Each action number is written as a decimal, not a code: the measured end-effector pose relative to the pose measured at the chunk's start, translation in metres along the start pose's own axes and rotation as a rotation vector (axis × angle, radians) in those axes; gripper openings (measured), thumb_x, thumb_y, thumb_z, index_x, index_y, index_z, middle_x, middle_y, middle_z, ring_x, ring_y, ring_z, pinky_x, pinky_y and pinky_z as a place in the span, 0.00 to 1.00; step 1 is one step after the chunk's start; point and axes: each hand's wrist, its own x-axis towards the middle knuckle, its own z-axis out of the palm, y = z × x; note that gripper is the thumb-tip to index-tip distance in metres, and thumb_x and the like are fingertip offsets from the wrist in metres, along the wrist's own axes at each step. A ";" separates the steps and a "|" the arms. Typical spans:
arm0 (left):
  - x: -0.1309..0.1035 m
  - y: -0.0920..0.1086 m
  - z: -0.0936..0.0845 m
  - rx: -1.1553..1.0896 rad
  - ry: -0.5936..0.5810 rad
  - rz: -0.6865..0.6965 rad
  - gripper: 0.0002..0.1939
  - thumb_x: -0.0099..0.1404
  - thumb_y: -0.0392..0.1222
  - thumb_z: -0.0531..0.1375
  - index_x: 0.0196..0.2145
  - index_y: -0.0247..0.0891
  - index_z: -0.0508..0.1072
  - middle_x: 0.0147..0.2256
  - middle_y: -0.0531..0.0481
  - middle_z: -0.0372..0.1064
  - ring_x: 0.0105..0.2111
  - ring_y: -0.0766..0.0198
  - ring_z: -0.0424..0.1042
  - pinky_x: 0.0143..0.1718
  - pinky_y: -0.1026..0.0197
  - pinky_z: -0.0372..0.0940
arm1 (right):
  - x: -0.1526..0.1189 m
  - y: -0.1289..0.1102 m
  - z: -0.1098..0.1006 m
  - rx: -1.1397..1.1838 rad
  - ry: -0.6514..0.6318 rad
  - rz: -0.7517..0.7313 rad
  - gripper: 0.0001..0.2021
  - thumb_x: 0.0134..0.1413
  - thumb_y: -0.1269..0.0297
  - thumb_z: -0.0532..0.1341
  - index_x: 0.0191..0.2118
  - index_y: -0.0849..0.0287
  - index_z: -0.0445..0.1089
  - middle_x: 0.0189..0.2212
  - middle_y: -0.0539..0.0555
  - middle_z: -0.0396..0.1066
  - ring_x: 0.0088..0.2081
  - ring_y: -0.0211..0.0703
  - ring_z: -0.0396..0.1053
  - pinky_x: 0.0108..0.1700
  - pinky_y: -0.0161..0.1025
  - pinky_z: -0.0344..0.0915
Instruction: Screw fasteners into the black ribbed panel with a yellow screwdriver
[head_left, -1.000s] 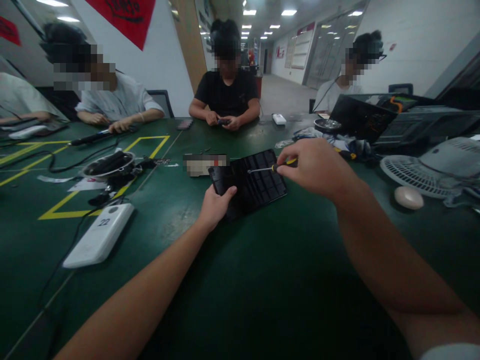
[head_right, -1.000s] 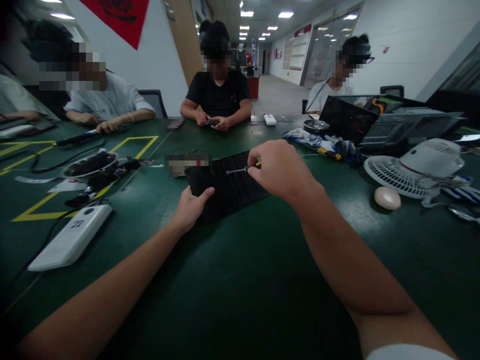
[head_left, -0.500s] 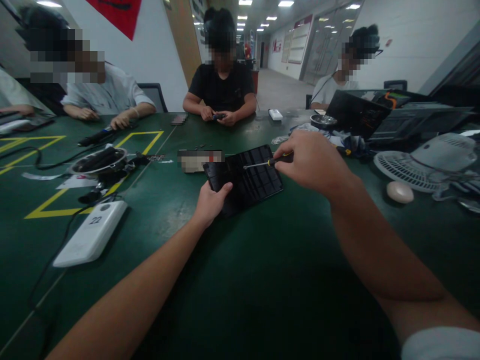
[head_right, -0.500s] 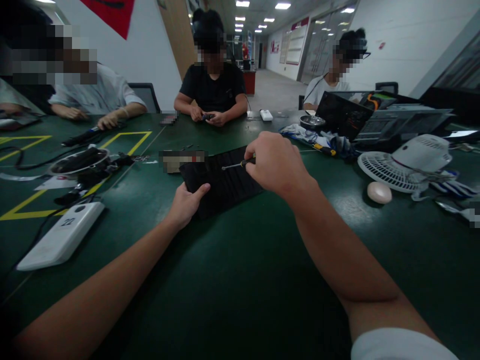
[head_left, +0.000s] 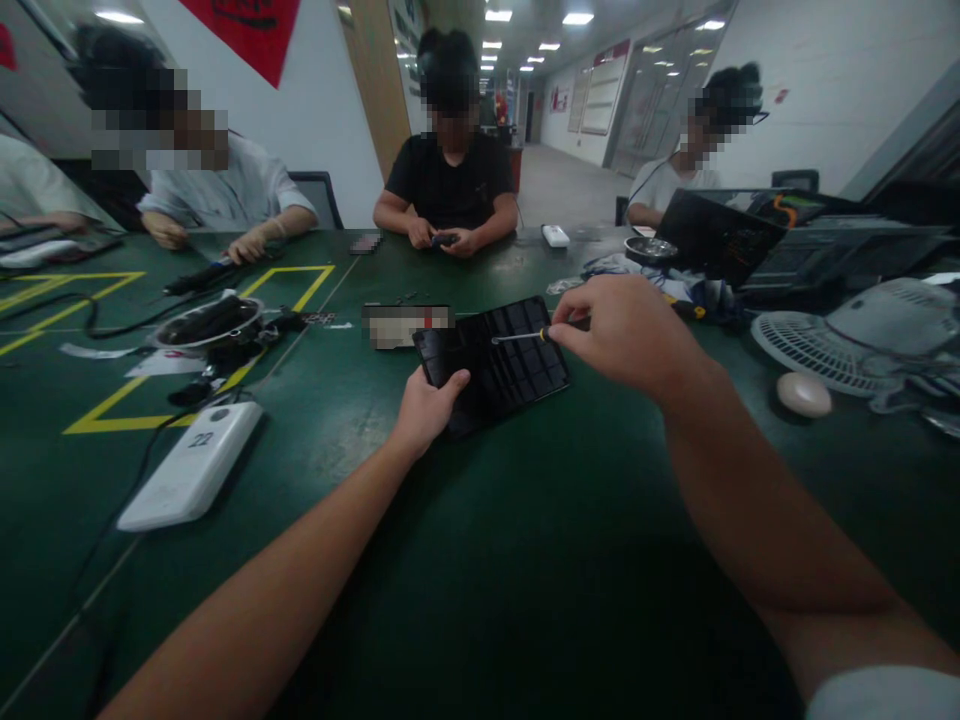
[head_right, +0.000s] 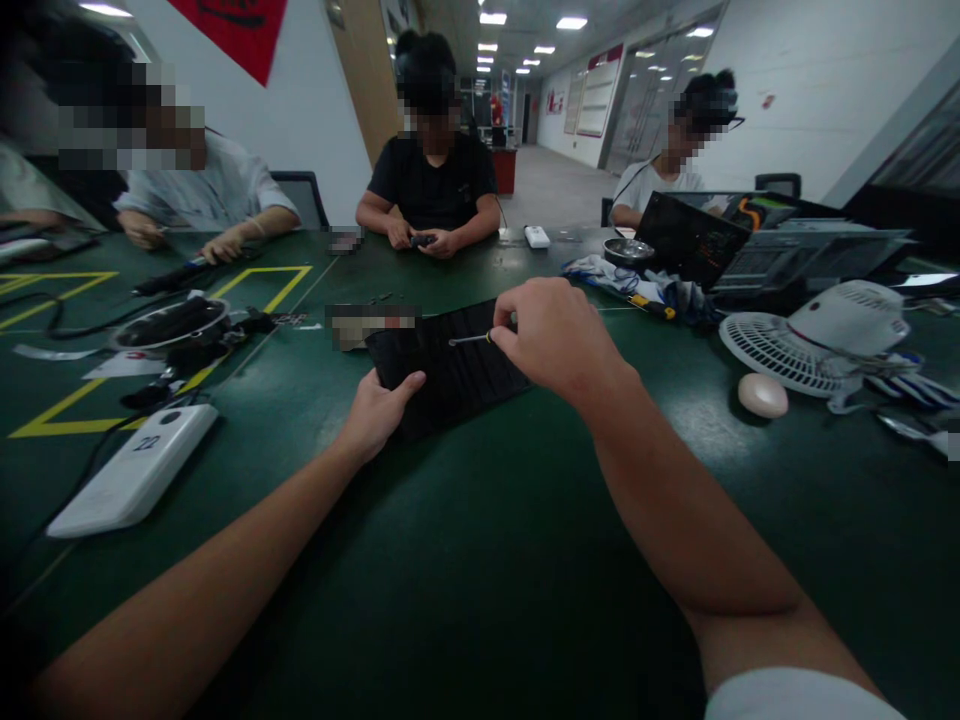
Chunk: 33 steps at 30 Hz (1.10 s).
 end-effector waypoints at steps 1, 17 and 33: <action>0.000 0.000 0.000 0.004 -0.005 0.000 0.23 0.58 0.49 0.75 0.46 0.36 0.79 0.44 0.41 0.83 0.48 0.45 0.82 0.58 0.40 0.74 | 0.000 0.001 0.001 -0.001 0.003 -0.001 0.08 0.60 0.63 0.68 0.38 0.57 0.85 0.37 0.60 0.80 0.40 0.54 0.75 0.43 0.47 0.65; 0.004 -0.006 -0.001 -0.018 0.003 -0.007 0.26 0.56 0.51 0.77 0.48 0.37 0.79 0.46 0.40 0.83 0.50 0.43 0.82 0.60 0.37 0.74 | -0.002 0.001 0.003 -0.022 0.021 0.056 0.10 0.60 0.66 0.67 0.42 0.56 0.86 0.47 0.63 0.78 0.46 0.59 0.75 0.45 0.50 0.67; 0.002 -0.005 -0.002 -0.027 -0.002 -0.009 0.26 0.56 0.52 0.77 0.48 0.38 0.79 0.46 0.40 0.82 0.49 0.44 0.81 0.58 0.39 0.74 | 0.000 -0.002 -0.001 -0.001 0.000 0.040 0.07 0.59 0.65 0.67 0.40 0.55 0.85 0.42 0.59 0.83 0.44 0.55 0.77 0.45 0.47 0.66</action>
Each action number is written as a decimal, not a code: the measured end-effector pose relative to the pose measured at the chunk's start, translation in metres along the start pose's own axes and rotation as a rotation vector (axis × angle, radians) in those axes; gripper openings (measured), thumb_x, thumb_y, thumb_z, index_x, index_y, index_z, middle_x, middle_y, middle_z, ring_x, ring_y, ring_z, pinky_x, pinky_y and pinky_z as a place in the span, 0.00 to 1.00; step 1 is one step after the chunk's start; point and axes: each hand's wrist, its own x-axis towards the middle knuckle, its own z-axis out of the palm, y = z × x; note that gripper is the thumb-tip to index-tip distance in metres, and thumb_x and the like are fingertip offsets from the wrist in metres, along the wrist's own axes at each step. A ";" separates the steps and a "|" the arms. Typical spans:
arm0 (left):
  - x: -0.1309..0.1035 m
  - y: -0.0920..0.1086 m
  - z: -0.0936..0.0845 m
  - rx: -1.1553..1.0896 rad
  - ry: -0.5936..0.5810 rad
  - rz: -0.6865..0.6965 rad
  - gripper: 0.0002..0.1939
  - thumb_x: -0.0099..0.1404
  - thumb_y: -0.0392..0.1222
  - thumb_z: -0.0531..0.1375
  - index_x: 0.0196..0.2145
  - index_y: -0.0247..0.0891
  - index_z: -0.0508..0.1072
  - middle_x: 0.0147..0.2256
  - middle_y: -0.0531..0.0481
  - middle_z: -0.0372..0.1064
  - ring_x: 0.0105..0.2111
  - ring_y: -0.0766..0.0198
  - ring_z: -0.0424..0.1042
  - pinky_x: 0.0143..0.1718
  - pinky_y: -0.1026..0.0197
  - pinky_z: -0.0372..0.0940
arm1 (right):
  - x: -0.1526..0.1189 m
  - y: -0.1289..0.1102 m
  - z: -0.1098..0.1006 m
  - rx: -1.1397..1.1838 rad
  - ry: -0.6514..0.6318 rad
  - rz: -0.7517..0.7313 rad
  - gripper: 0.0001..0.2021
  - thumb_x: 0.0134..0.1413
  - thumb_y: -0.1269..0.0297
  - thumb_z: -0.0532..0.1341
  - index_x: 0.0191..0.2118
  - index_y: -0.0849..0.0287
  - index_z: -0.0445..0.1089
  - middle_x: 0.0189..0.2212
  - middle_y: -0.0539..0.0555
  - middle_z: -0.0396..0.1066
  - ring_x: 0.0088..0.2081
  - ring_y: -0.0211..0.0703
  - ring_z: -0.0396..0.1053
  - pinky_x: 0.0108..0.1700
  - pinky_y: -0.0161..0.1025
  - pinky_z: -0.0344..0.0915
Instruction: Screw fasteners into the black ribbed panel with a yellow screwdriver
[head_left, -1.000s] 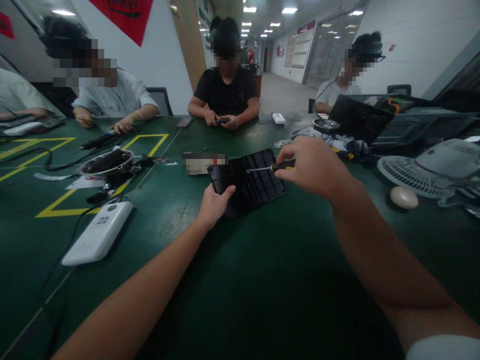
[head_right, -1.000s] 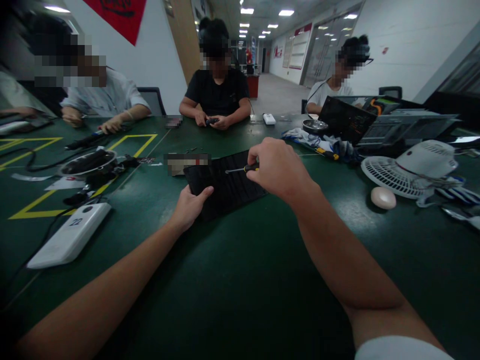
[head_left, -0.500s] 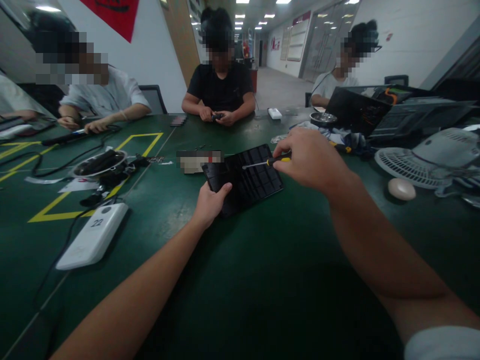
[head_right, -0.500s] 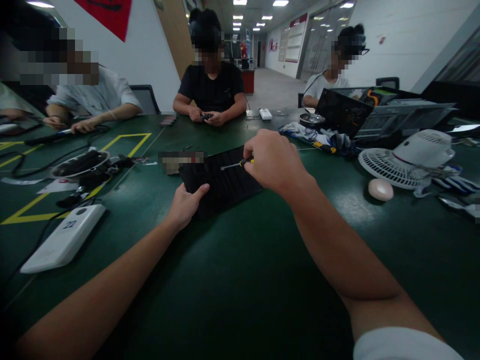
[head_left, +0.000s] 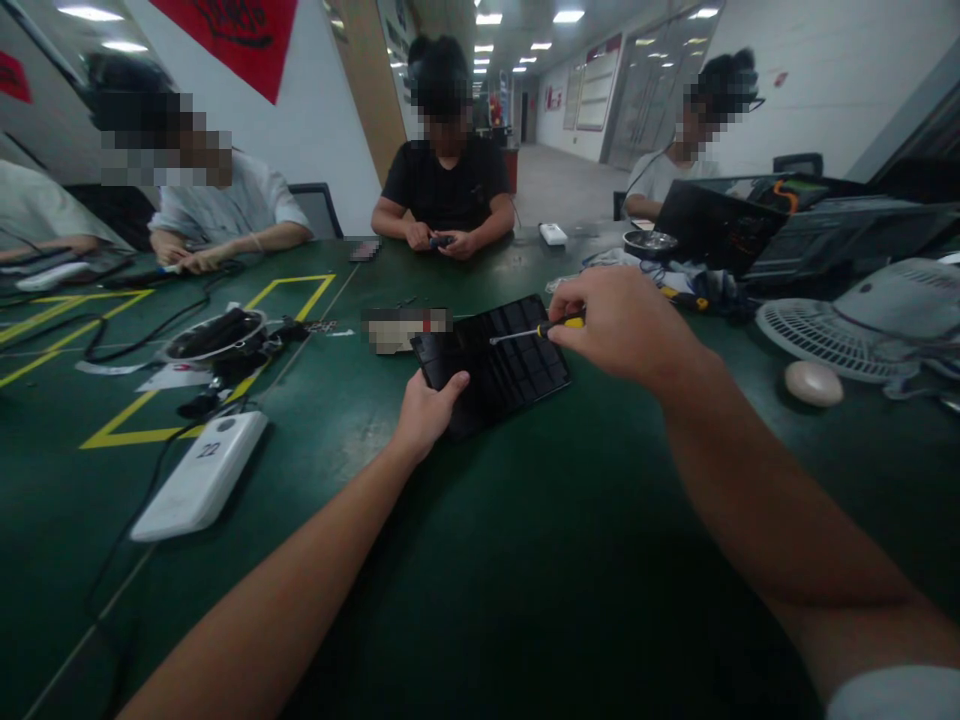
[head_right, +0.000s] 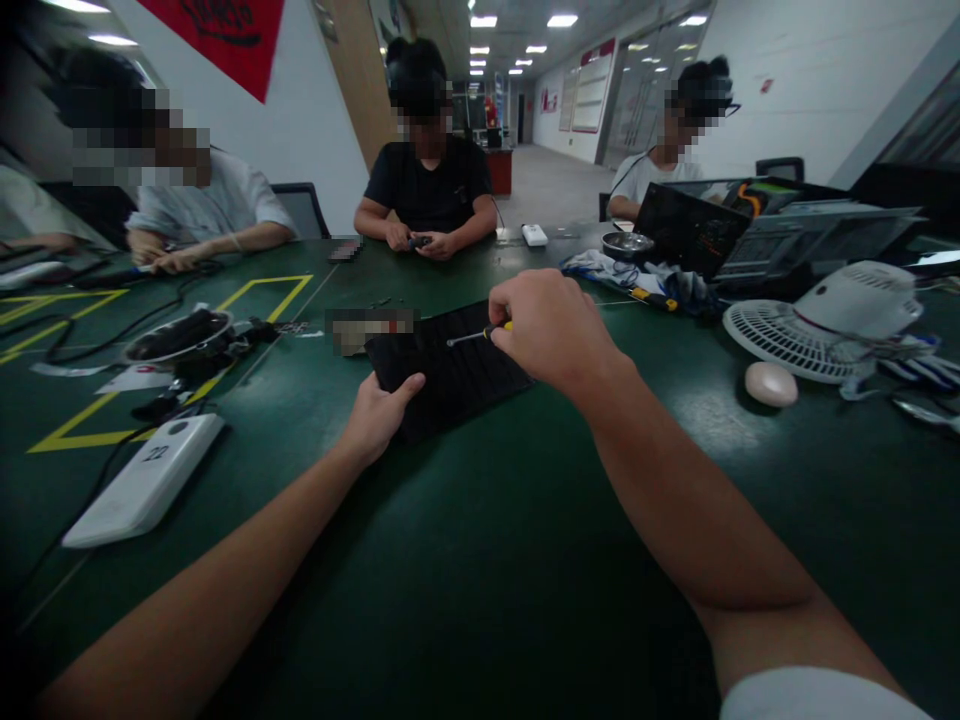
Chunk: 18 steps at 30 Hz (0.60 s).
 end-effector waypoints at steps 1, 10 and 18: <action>0.000 0.000 0.000 -0.002 -0.003 -0.002 0.26 0.56 0.52 0.77 0.48 0.38 0.79 0.46 0.40 0.82 0.49 0.44 0.81 0.58 0.39 0.74 | 0.000 0.000 0.001 0.004 0.002 0.010 0.07 0.59 0.65 0.67 0.40 0.55 0.84 0.41 0.59 0.83 0.44 0.55 0.77 0.45 0.48 0.66; -0.001 0.001 0.000 0.007 -0.007 0.004 0.27 0.56 0.52 0.77 0.50 0.38 0.79 0.48 0.40 0.83 0.51 0.44 0.82 0.60 0.39 0.74 | 0.001 0.005 0.003 0.002 -0.001 0.029 0.08 0.64 0.60 0.66 0.42 0.53 0.85 0.39 0.59 0.82 0.43 0.57 0.77 0.45 0.49 0.66; -0.001 0.004 0.000 0.018 0.000 -0.010 0.26 0.57 0.50 0.77 0.49 0.37 0.80 0.49 0.39 0.83 0.51 0.43 0.82 0.61 0.38 0.73 | 0.004 0.009 0.000 -0.022 -0.038 -0.032 0.10 0.54 0.69 0.69 0.42 0.55 0.85 0.45 0.61 0.81 0.47 0.59 0.76 0.47 0.49 0.68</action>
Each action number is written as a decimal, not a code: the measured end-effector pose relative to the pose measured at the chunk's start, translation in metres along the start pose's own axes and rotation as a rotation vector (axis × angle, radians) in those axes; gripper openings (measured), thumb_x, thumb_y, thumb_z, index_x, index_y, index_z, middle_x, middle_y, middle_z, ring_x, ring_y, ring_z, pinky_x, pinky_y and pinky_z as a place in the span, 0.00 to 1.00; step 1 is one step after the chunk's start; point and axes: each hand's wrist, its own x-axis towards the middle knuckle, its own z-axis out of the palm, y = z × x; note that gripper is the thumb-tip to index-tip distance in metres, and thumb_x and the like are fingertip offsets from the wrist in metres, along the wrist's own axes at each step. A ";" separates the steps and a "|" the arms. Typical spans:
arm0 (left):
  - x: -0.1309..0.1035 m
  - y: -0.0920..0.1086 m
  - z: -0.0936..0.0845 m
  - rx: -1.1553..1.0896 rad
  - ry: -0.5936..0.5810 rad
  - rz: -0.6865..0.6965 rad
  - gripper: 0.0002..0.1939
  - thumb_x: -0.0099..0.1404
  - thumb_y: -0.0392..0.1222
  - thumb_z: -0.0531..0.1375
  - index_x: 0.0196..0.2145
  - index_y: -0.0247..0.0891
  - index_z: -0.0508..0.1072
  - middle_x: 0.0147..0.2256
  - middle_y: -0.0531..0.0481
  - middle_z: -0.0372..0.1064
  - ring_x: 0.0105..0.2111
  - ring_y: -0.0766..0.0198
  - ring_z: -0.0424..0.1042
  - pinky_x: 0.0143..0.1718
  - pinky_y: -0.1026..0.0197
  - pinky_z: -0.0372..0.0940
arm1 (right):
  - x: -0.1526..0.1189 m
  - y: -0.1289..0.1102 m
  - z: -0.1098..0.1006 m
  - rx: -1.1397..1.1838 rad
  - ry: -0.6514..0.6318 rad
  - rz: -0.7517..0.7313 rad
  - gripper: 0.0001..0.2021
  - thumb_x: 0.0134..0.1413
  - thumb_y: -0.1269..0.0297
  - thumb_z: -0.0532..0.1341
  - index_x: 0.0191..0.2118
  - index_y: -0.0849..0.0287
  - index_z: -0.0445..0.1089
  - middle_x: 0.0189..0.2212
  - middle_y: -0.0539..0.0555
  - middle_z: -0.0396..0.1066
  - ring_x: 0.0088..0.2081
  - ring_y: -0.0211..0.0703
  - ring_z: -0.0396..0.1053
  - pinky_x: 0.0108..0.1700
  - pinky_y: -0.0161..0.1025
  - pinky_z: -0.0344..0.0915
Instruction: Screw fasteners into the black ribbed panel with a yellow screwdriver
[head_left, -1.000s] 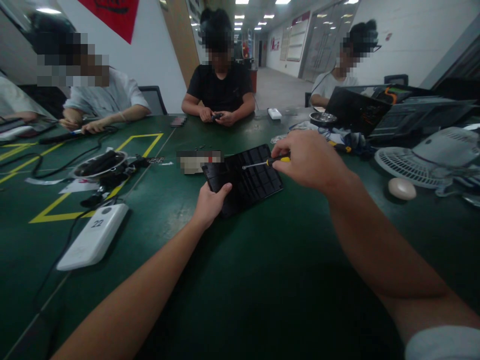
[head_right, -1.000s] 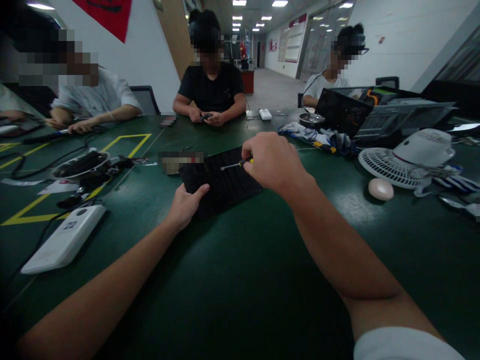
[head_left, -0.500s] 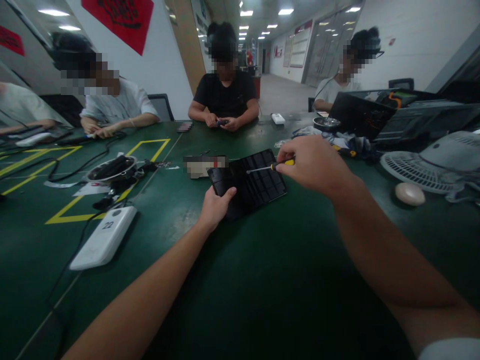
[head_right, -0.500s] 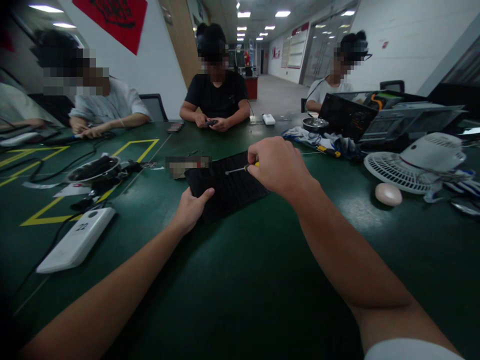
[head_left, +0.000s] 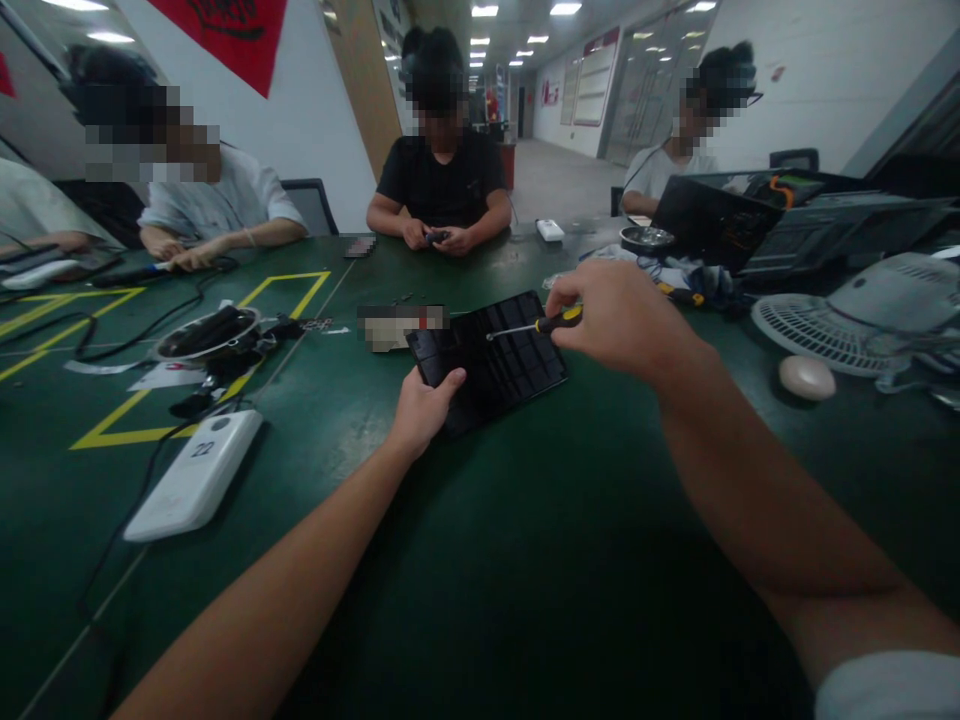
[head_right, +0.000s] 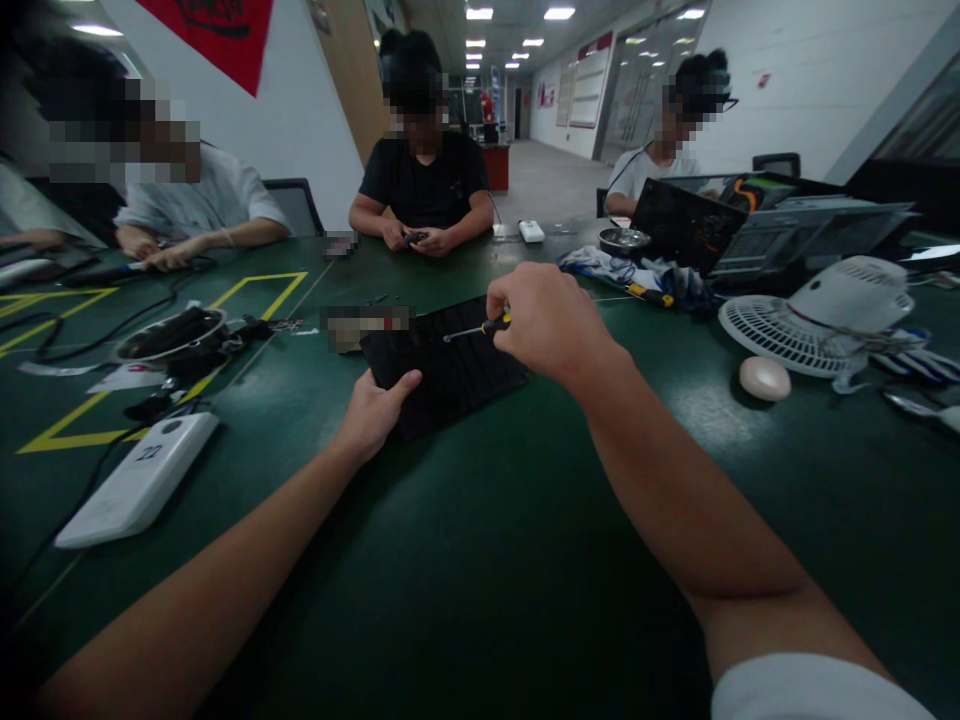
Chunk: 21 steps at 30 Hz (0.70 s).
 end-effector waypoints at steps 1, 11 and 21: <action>0.000 0.000 0.000 -0.006 -0.002 -0.002 0.26 0.57 0.50 0.77 0.49 0.37 0.80 0.49 0.39 0.83 0.52 0.43 0.82 0.61 0.38 0.73 | 0.000 0.000 0.000 -0.002 -0.003 -0.005 0.11 0.54 0.70 0.68 0.43 0.55 0.85 0.45 0.61 0.80 0.47 0.58 0.76 0.47 0.49 0.68; 0.003 -0.004 0.000 -0.016 0.000 -0.002 0.27 0.56 0.52 0.77 0.48 0.37 0.79 0.48 0.39 0.83 0.49 0.44 0.82 0.60 0.37 0.73 | -0.002 -0.003 0.001 0.007 0.032 0.034 0.11 0.56 0.68 0.68 0.42 0.57 0.86 0.42 0.62 0.82 0.45 0.58 0.77 0.46 0.50 0.69; 0.000 -0.001 0.000 0.018 0.011 0.016 0.25 0.56 0.52 0.77 0.47 0.38 0.79 0.46 0.40 0.83 0.49 0.45 0.81 0.59 0.40 0.74 | -0.004 -0.003 0.003 0.029 0.046 0.034 0.08 0.59 0.64 0.67 0.41 0.56 0.85 0.40 0.60 0.82 0.42 0.57 0.77 0.43 0.48 0.67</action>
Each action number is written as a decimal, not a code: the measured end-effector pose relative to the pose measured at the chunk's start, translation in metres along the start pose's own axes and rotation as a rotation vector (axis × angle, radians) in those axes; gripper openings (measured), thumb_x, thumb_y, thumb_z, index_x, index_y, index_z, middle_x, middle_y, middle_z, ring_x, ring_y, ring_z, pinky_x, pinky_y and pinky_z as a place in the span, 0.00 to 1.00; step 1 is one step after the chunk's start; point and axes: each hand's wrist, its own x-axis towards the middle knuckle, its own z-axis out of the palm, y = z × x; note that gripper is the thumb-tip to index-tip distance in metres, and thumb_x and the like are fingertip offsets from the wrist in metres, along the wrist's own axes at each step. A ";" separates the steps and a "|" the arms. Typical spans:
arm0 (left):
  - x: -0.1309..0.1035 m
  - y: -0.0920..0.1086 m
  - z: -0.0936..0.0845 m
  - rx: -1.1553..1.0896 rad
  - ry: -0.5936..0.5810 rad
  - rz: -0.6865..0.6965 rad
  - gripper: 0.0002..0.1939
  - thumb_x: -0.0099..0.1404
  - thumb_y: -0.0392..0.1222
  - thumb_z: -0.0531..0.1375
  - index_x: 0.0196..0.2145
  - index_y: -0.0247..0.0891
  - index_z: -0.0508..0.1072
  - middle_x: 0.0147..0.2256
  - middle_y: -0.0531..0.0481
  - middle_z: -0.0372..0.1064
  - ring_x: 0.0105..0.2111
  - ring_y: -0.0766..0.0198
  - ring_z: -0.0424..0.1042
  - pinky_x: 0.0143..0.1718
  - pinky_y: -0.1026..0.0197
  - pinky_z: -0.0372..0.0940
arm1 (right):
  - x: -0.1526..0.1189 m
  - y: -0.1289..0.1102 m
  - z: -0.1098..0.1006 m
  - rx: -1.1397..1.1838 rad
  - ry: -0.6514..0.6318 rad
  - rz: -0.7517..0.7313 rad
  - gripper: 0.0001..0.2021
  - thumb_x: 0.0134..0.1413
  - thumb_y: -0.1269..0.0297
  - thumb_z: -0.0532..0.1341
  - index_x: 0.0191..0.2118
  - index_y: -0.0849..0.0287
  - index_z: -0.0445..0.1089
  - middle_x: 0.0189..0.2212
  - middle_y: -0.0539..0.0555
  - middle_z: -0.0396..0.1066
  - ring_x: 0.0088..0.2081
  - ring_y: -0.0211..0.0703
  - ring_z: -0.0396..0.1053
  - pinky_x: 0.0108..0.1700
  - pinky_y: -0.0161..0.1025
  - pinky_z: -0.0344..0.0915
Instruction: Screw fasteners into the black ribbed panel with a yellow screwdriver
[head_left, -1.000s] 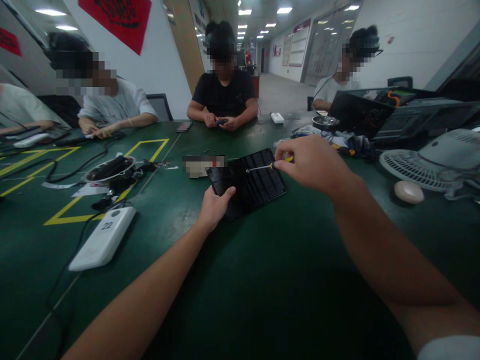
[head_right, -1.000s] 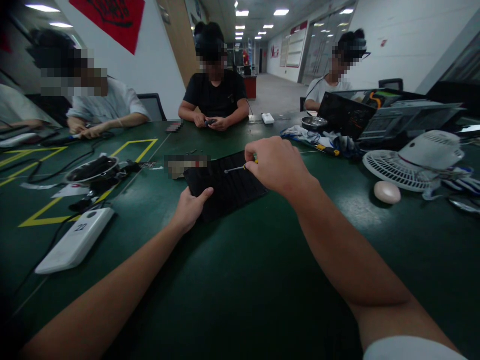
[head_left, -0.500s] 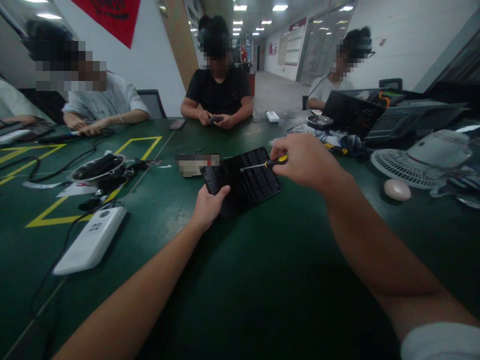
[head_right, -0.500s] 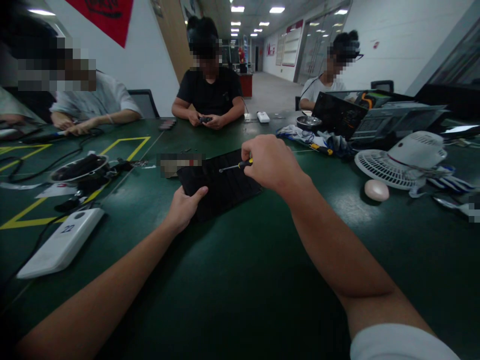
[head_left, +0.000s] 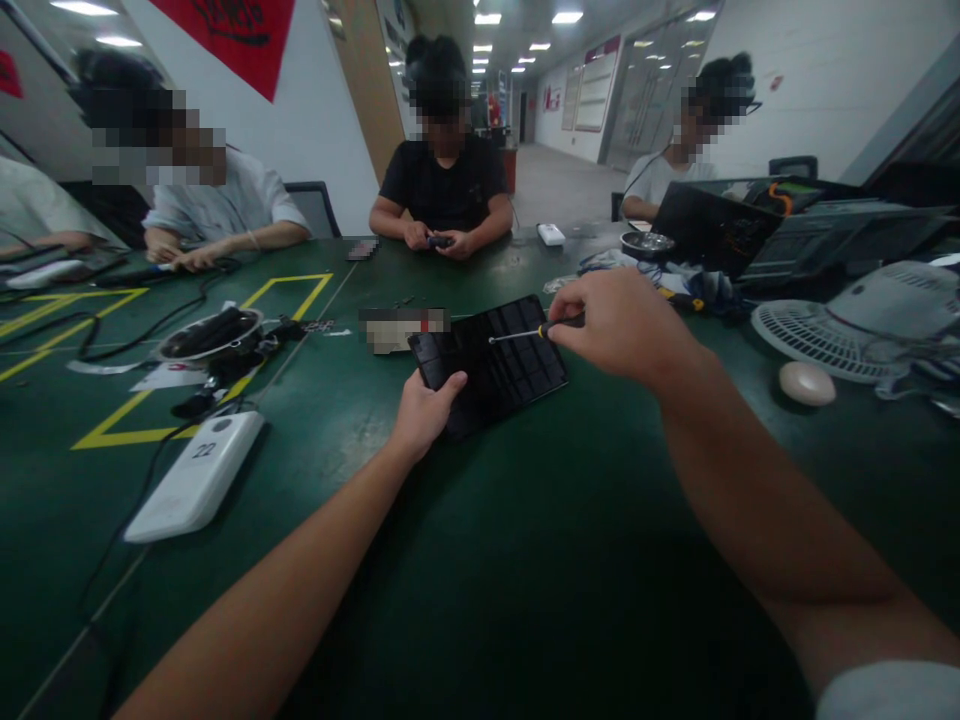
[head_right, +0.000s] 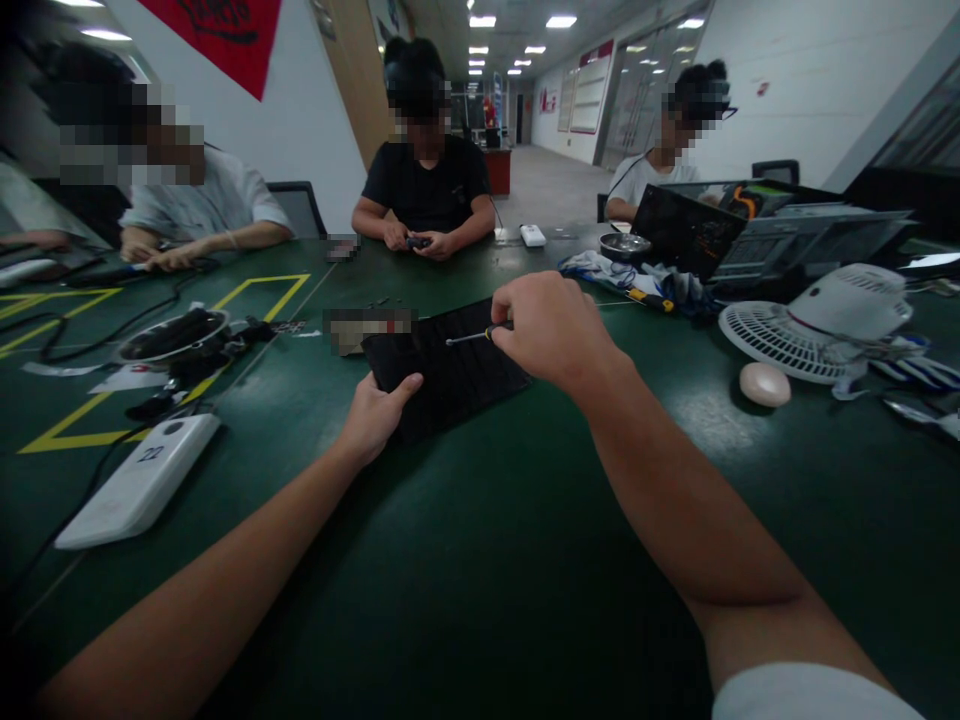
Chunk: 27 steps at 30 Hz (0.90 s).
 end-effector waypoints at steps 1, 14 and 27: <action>0.000 0.000 0.000 -0.006 0.004 0.000 0.25 0.56 0.51 0.77 0.47 0.38 0.79 0.46 0.40 0.83 0.49 0.45 0.82 0.59 0.40 0.74 | 0.000 0.000 0.000 0.005 -0.001 -0.001 0.09 0.60 0.64 0.67 0.42 0.56 0.85 0.39 0.59 0.82 0.42 0.57 0.77 0.43 0.48 0.67; 0.000 0.000 0.000 -0.003 0.000 -0.007 0.23 0.58 0.50 0.76 0.47 0.38 0.79 0.47 0.40 0.83 0.50 0.43 0.82 0.60 0.37 0.74 | 0.003 0.003 0.000 0.024 -0.025 -0.070 0.11 0.51 0.73 0.68 0.40 0.57 0.85 0.41 0.58 0.84 0.43 0.54 0.78 0.44 0.47 0.69; -0.001 0.000 -0.001 -0.006 -0.010 -0.001 0.24 0.58 0.50 0.76 0.49 0.38 0.80 0.49 0.38 0.83 0.51 0.43 0.82 0.60 0.38 0.74 | 0.002 0.002 0.000 0.047 -0.018 -0.034 0.11 0.52 0.71 0.66 0.39 0.56 0.85 0.38 0.57 0.83 0.40 0.53 0.77 0.42 0.46 0.68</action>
